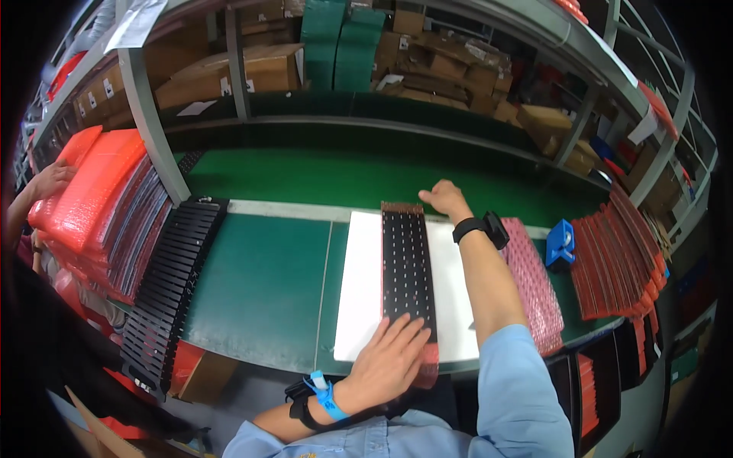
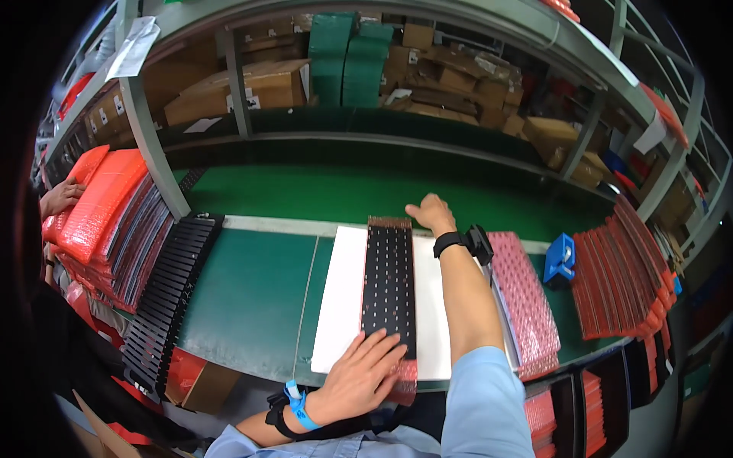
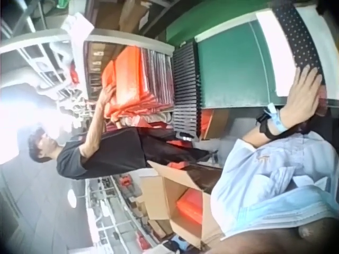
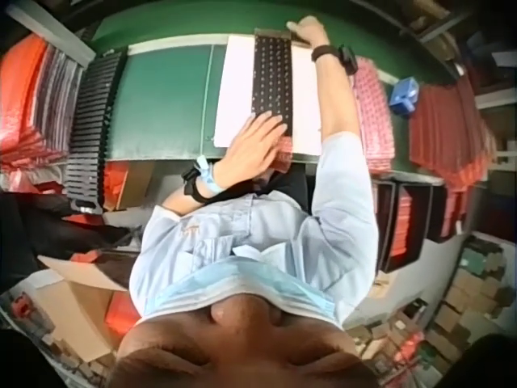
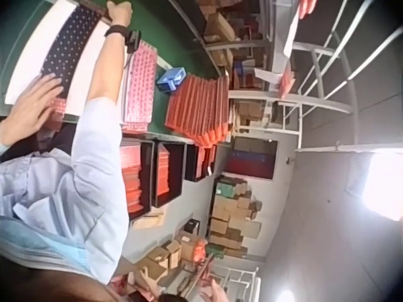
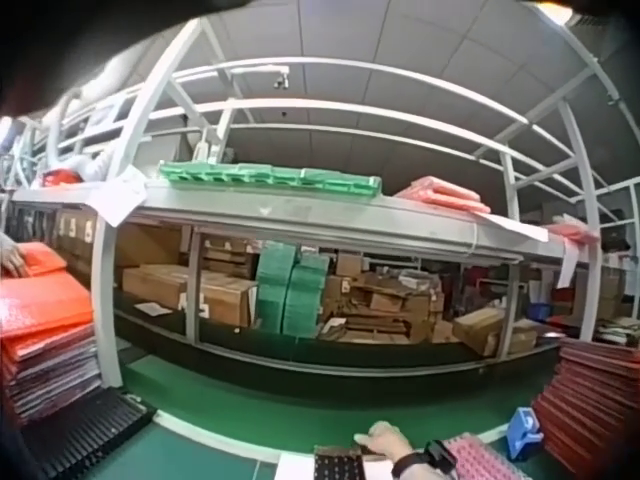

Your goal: The person wraps circuit boards in bubble wrap by hand, placing each board onto a sheet, folding the wrap over, and securing it with tape. They stack the wrapped boards together and place the bundle into a black bin.

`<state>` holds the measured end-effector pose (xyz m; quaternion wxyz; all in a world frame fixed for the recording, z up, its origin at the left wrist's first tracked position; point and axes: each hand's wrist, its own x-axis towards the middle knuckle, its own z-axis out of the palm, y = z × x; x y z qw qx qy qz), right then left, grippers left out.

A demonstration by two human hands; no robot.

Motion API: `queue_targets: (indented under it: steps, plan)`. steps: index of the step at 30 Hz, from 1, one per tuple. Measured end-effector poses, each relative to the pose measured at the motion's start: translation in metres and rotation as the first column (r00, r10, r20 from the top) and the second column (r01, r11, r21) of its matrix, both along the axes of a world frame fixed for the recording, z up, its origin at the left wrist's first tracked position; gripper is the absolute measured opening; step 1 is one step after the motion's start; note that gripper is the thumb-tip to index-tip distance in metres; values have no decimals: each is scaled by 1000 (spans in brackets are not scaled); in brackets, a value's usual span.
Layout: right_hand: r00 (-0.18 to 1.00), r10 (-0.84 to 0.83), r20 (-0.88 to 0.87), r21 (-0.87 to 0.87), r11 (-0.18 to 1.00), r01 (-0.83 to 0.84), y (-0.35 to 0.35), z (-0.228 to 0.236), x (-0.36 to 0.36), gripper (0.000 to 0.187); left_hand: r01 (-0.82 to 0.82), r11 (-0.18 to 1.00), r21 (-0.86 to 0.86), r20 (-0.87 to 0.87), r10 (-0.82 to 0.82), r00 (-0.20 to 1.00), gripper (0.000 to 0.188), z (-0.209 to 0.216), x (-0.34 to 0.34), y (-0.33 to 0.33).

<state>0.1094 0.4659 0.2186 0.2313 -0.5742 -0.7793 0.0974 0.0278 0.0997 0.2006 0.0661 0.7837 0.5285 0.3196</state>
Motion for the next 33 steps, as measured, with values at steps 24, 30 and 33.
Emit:
queue_targets:
  steps: [24, 30, 33]
  plan:
    - [760, 640, 116, -541, 682, -492, 16, 25, -24, 30, -55, 997, -60, -30, 54, 998, 37, -7, 3, 5]
    - [691, 662, 290, -479, 725, -494, 7, 53, -28, 31, -61, 997, -39, -53, 59, 997, 37, -8, 4, 1]
    - [728, 678, 98, -444, 685, -578, 3, 85, -12, 28, -43, 998, 45, -40, 45, 998, 35, -9, 5, 3]
